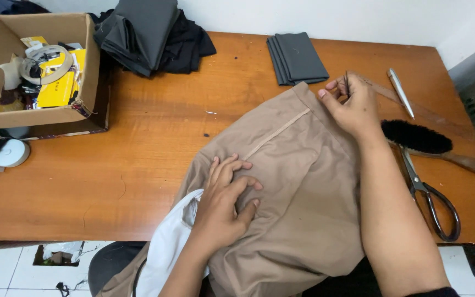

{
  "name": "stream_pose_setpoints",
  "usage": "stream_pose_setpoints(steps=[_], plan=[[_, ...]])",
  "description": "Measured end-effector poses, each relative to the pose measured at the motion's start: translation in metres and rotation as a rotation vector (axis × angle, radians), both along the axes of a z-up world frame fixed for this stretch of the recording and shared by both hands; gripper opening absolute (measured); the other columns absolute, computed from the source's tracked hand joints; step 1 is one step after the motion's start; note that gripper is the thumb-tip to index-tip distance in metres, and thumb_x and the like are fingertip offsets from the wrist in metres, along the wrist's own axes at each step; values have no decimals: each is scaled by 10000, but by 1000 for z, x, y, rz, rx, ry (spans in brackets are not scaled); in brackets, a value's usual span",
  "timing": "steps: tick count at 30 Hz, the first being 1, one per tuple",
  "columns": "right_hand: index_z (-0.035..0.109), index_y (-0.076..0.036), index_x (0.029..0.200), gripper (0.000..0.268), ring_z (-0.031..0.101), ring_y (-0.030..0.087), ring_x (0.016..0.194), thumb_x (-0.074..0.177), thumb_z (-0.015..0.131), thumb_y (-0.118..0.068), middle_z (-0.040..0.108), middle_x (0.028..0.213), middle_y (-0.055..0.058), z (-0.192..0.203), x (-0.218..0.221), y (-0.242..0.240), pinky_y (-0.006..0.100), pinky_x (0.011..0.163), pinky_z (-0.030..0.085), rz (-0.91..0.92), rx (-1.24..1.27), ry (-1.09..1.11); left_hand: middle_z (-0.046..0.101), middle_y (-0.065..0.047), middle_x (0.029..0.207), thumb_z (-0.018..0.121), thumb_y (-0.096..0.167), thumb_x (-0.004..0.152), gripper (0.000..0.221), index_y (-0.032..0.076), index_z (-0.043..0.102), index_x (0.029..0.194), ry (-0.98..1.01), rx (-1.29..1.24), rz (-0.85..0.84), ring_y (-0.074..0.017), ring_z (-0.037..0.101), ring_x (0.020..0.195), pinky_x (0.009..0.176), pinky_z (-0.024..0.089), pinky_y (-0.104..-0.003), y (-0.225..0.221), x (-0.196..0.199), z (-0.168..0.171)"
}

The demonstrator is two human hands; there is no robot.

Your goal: A person is performing finishing work on a pair of tan trousers, marking specific areas with chalk and trimming loose threads using small snips.

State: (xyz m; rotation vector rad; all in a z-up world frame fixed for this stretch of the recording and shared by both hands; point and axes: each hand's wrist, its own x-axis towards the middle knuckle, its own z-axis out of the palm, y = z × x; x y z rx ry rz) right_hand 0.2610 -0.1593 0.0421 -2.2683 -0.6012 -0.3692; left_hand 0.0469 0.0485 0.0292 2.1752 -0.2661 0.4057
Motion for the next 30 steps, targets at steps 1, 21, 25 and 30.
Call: stream_pose_setpoints(steps=[1, 21, 25, 30], plan=[[334, -89, 699, 325, 500, 122, 712, 794, 640, -142, 598, 857, 24, 0, -1, 0, 265, 540, 360, 2, 1, 3, 479, -62, 1082, 577, 123, 685, 163, 148, 551, 844, 3, 1, 2, -318, 374, 1192, 1044, 123, -486, 0, 0, 2], [255, -123, 643, 442, 370, 106, 606, 766, 675, -183, 429, 629, -22, 1, -3, 9, 255, 561, 280, -8, -194, 369, 484, -102, 1006, 714, 274, 634, 413, 54, 519, 923, -65, 275, 238, -281, 482, 943, 857, 369, -386, -14, -45, 2], [280, -120, 645, 443, 445, 115, 643, 761, 700, -203, 491, 664, -5, -6, 3, 7, 266, 569, 318, 2, -195, 335, 466, -141, 1013, 659, 272, 711, 359, 43, 513, 945, -112, 284, 207, -307, 466, 943, 865, 372, -410, -15, -46, 7], [266, -124, 641, 447, 382, 109, 598, 777, 685, -204, 447, 625, -19, -1, -2, 10, 267, 551, 289, -4, -216, 354, 482, -147, 1020, 646, 203, 739, 180, 133, 615, 902, -252, 384, 167, -320, 451, 920, 814, 400, -445, -15, -46, 10]])
